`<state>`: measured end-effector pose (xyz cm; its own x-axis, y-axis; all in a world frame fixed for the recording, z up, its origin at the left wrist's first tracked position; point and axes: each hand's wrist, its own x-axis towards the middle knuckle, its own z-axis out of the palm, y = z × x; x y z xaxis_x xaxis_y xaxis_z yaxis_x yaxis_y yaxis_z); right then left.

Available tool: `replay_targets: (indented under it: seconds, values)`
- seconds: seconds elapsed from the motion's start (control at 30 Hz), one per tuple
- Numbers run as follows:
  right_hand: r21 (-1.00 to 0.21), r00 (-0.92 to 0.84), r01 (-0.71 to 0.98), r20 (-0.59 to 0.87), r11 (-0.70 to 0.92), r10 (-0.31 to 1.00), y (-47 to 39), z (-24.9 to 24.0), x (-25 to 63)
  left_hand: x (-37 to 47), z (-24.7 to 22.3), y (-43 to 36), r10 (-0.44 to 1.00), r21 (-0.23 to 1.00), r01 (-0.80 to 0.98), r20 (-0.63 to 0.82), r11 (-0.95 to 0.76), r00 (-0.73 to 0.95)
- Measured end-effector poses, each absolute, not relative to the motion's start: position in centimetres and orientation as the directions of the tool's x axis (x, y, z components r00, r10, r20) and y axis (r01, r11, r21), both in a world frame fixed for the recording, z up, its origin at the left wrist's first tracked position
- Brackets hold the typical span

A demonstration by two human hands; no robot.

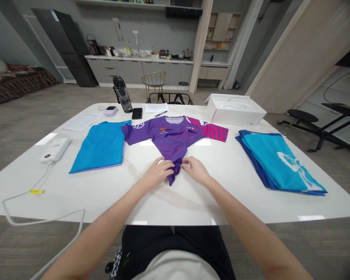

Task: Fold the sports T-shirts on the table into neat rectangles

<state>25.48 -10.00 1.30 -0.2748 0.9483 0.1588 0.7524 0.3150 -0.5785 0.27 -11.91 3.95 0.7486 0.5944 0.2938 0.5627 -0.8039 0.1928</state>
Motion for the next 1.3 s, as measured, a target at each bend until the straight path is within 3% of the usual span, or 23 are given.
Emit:
replay_targets:
  seconds: [0.07, 0.17, 0.23, 0.33, 0.47, 0.6, 0.93, 1.13, 1.3]
  values:
    - [-0.576, -0.260, 0.754, 0.179, 0.315, 0.949, -10.0, 1.5, 25.5, 0.5, 4.6, -11.4, 0.654, 0.362, 0.546, 0.385, -0.756, 0.651]
    - [-0.543, -0.240, 0.773, 0.229, 0.328, 0.943, -10.1, 1.9, 25.0, 0.7, 5.9, -10.8, 0.816, 0.665, 0.473, 0.475, -0.578, 0.329]
    - [-0.517, -0.223, 0.793, 0.248, 0.323, 0.943, -10.4, 2.2, 23.9, 1.2, 6.7, -10.6, 0.887, 0.823, 0.334, 0.440, -0.460, 0.137]
    - [-0.495, -0.135, 0.833, 0.250, 0.247, 0.959, -10.8, 2.5, 21.3, 2.4, 7.5, -10.4, 0.936, 0.931, 0.105, 0.352, -0.349, -0.007]
    - [-0.473, -0.050, 0.868, 0.222, 0.153, 0.974, -10.5, 2.5, 17.8, 3.8, 8.0, -10.1, 0.947, 0.948, -0.024, 0.315, -0.317, -0.061]
    - [-0.441, -0.055, 0.887, 0.190, 0.136, 0.980, -9.2, 2.5, 17.3, 3.2, 8.6, -10.1, 0.939, 0.941, -0.040, 0.332, -0.337, -0.086]
    - [-0.340, -0.228, 0.890, 0.243, 0.303, 0.943, -10.4, 2.5, 26.0, -3.7, 7.2, -10.0, 0.911, 0.934, 0.036, 0.353, -0.354, -0.214]
    - [-0.305, -0.084, 0.931, 0.356, 0.201, 0.931, -12.0, 3.7, 29.4, -4.4, 7.1, -10.4, 0.887, 0.921, 0.089, 0.389, -0.379, -0.248]
    - [-0.307, -0.036, 0.928, 0.487, 0.210, 0.872, -13.3, 6.2, 32.3, -5.6, 8.2, -10.4, 0.830, 0.894, 0.135, 0.448, -0.428, -0.332]
